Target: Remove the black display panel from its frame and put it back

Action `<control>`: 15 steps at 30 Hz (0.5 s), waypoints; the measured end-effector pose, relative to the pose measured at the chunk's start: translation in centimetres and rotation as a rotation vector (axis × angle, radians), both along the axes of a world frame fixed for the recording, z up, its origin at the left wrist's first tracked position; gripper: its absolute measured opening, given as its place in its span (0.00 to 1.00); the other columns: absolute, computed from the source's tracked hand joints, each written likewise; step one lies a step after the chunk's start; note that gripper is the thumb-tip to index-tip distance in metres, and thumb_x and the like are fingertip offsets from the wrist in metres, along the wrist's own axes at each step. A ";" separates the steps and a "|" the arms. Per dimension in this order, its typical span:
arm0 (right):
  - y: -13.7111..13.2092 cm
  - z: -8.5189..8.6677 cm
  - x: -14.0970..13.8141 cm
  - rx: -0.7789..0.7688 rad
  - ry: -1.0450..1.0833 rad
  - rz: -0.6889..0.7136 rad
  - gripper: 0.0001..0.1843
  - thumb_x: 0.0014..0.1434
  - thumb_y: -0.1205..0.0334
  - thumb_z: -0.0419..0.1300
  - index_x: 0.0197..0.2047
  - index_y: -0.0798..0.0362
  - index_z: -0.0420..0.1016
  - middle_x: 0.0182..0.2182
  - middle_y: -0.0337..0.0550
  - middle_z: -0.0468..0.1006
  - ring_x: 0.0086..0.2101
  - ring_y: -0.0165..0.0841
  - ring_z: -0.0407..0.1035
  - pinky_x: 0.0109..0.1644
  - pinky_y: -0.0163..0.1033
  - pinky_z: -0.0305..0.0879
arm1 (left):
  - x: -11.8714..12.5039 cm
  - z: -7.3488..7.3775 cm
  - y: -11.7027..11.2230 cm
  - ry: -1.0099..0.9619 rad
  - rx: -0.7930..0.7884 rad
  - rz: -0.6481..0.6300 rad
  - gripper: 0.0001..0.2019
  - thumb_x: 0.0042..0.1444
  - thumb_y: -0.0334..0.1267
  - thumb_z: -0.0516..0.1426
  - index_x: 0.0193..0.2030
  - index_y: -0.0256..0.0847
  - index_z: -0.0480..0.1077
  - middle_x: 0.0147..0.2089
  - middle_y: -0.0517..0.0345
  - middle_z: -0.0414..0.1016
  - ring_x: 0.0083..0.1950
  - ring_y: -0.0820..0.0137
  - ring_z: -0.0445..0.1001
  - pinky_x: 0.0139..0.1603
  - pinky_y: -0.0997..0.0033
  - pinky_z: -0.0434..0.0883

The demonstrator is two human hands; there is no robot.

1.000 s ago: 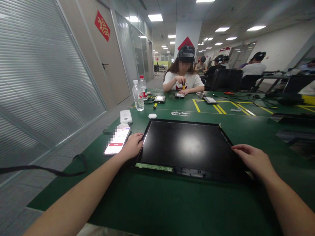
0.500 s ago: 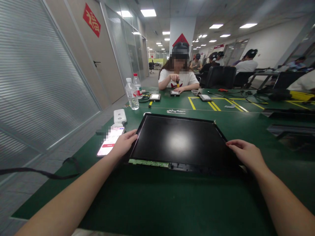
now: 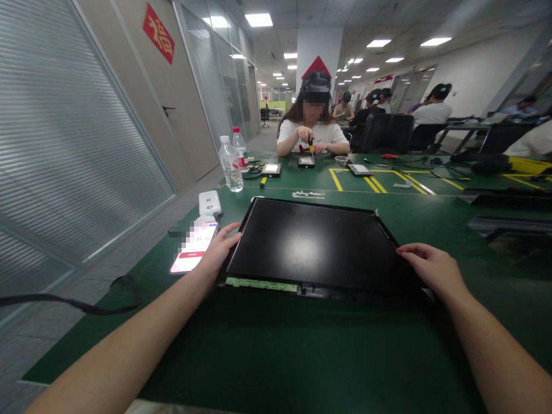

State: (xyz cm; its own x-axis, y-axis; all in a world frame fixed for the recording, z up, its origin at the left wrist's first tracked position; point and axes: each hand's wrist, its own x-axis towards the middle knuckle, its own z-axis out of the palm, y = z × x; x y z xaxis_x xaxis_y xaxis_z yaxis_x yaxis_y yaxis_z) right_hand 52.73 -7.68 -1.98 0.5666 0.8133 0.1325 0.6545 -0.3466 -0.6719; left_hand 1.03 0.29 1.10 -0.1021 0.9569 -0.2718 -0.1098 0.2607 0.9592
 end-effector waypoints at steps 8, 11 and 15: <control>0.1 -0.6 0.7 0.017 -0.024 0.015 0.15 0.50 0.46 0.64 0.34 0.43 0.87 0.33 0.45 0.86 0.35 0.44 0.77 0.41 0.48 0.70 | 0.3 -0.5 0.1 -0.175 -0.006 -0.013 0.37 0.61 0.29 0.71 0.75 0.42 0.68 0.32 0.59 0.85 0.24 0.68 0.82 0.25 0.75 0.78; 0.0 -0.2 0.5 -0.014 -0.021 0.000 0.16 0.50 0.46 0.64 0.35 0.44 0.88 0.33 0.45 0.86 0.35 0.44 0.77 0.41 0.48 0.69 | 0.7 0.2 -0.5 -0.155 -0.056 -0.017 0.43 0.56 0.27 0.72 0.77 0.43 0.65 0.28 0.61 0.83 0.22 0.67 0.80 0.23 0.73 0.78; -0.2 0.8 -0.2 -0.027 -0.016 -0.010 0.17 0.47 0.45 0.64 0.33 0.45 0.88 0.32 0.46 0.86 0.35 0.45 0.76 0.42 0.49 0.68 | 1.3 1.5 -1.4 -0.158 -0.104 -0.022 0.46 0.55 0.26 0.73 0.79 0.42 0.64 0.29 0.59 0.84 0.23 0.64 0.82 0.23 0.70 0.79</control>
State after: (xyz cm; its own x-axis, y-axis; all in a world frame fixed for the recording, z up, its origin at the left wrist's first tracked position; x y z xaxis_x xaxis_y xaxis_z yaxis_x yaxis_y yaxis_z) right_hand 52.49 -7.86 -1.23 0.5724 0.8111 0.1200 0.6619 -0.3706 -0.6516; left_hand 2.31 -1.06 2.60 -0.0298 0.9243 -0.3805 -0.2499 0.3617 0.8982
